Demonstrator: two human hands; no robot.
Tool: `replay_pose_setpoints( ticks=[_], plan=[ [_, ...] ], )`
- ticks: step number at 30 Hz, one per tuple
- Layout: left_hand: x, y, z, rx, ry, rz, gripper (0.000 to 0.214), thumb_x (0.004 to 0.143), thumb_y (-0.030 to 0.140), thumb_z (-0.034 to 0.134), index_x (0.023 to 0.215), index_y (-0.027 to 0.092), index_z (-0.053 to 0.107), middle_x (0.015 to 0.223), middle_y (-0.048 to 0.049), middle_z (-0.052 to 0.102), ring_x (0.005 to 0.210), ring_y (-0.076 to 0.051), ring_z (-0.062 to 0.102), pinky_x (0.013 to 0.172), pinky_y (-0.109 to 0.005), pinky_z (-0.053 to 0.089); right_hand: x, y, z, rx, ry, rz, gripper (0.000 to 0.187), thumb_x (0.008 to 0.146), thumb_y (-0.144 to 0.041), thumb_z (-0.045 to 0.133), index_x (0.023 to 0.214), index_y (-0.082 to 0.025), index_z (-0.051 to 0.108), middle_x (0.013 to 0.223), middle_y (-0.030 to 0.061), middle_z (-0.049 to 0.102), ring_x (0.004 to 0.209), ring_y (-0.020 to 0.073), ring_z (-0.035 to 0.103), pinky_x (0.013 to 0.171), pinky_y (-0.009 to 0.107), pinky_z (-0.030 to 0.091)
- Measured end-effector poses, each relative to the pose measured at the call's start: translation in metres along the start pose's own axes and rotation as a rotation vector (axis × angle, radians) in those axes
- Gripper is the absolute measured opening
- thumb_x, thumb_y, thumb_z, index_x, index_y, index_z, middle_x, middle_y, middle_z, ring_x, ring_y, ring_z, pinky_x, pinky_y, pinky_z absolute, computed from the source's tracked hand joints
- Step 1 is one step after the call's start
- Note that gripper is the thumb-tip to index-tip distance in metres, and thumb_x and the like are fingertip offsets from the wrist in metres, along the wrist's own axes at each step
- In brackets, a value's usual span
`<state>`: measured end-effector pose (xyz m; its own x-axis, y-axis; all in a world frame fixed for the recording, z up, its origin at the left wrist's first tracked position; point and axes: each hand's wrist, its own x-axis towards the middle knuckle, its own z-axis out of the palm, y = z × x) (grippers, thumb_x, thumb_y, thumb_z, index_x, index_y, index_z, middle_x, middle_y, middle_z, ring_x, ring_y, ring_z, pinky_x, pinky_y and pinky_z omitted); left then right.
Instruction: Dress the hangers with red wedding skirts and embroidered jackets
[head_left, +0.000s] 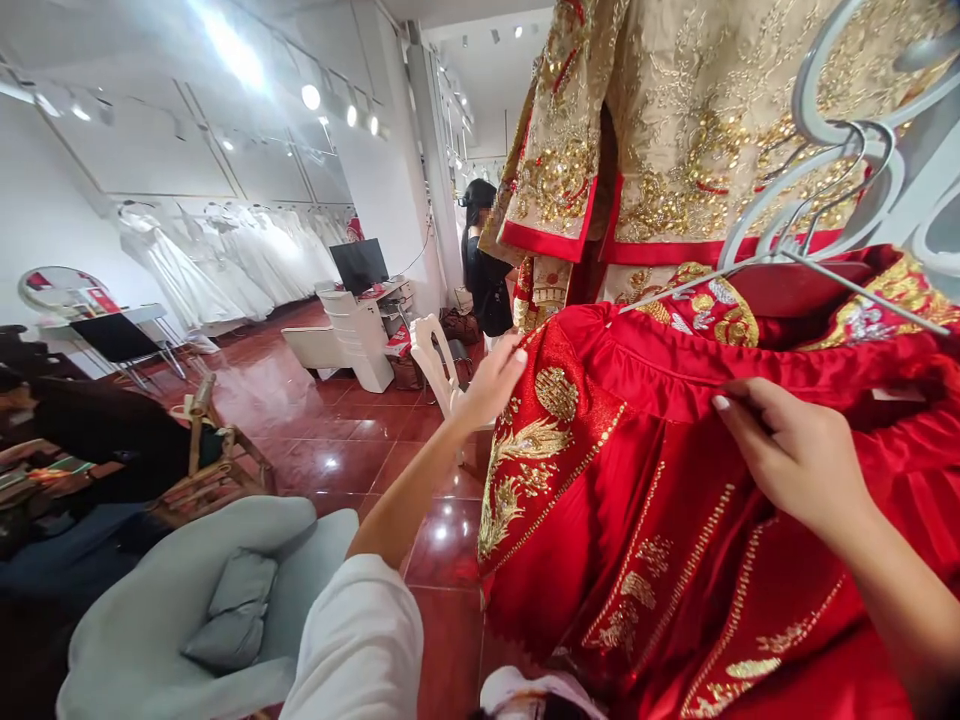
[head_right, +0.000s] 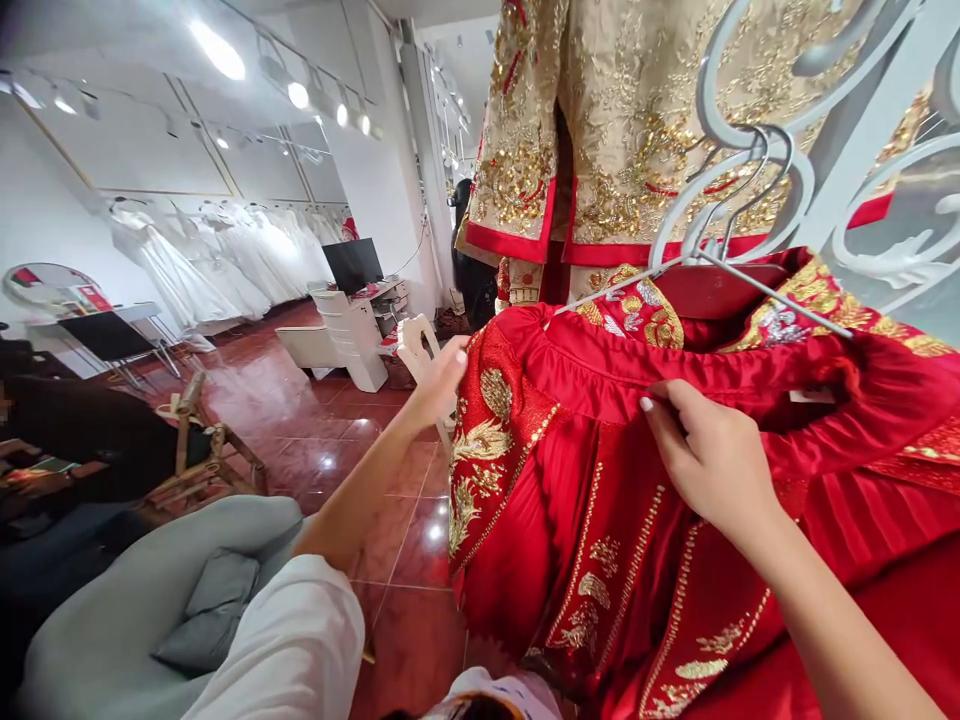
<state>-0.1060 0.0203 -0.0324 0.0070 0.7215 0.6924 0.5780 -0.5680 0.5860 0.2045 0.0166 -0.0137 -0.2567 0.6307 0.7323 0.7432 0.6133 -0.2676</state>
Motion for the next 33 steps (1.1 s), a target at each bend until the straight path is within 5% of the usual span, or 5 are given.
replay_pose_setpoints(
  ticks=[12, 17, 23, 28, 33],
  plan=[
    [0.044, 0.0, -0.053, 0.304, 0.317, 0.272, 0.047, 0.091, 0.051, 0.04, 0.056, 0.02, 0.034, 0.053, 0.0036, 0.03, 0.052, -0.011, 0.031, 0.055, -0.027, 0.026, -0.001, -0.007, 0.002, -0.113, -0.043, 0.002, 0.039, 0.089, -0.047, 0.037, 0.084, -0.016, 0.061, 0.064, 0.0071, 0.064, 0.055, 0.0165, 0.057, 0.051, 0.024, 0.032],
    [0.029, -0.032, -0.015, 0.254, 0.135, 0.111, 0.04, 0.094, 0.043, 0.033, 0.063, 0.019, 0.044, 0.061, -0.0001, 0.048, 0.061, -0.014, 0.047, 0.061, -0.027, 0.038, -0.003, -0.01, 0.007, -0.15, -0.004, 0.002, 0.035, 0.089, -0.044, 0.039, 0.083, -0.017, 0.06, 0.06, 0.0052, 0.061, 0.054, 0.0176, 0.056, 0.05, 0.024, 0.028],
    [-0.036, 0.042, 0.017, 0.286, 0.744, 0.116, 0.015, 0.088, 0.029, 0.049, 0.099, 0.02, 0.052, 0.096, -0.0053, 0.056, 0.09, -0.017, 0.054, 0.084, -0.034, 0.043, -0.005, -0.014, 0.015, -0.188, 0.06, -0.006, 0.031, 0.091, -0.039, 0.037, 0.082, -0.018, 0.058, 0.061, 0.0045, 0.061, 0.055, 0.0172, 0.055, 0.05, 0.024, 0.027],
    [-0.071, 0.105, 0.093, 0.204, 0.101, 0.003, 0.031, 0.084, 0.035, 0.058, 0.109, 0.02, 0.05, 0.103, -0.0099, 0.062, 0.091, -0.021, 0.06, 0.077, -0.034, 0.049, -0.008, -0.016, 0.021, -0.144, 0.173, -0.097, 0.023, 0.09, -0.033, 0.042, 0.086, -0.018, 0.059, 0.069, 0.0056, 0.063, 0.065, 0.0176, 0.058, 0.06, 0.027, 0.04],
    [-0.062, 0.089, 0.144, 0.179, 0.186, -0.208, 0.03, 0.083, 0.041, 0.059, 0.1, 0.019, 0.047, 0.094, -0.0091, 0.061, 0.081, -0.021, 0.06, 0.067, -0.033, 0.049, -0.047, -0.009, 0.029, -0.129, 0.716, -0.072, 0.02, 0.084, -0.021, 0.055, 0.104, -0.02, 0.056, 0.101, 0.0105, 0.068, 0.104, 0.0264, 0.057, 0.086, 0.044, 0.046]
  ],
)
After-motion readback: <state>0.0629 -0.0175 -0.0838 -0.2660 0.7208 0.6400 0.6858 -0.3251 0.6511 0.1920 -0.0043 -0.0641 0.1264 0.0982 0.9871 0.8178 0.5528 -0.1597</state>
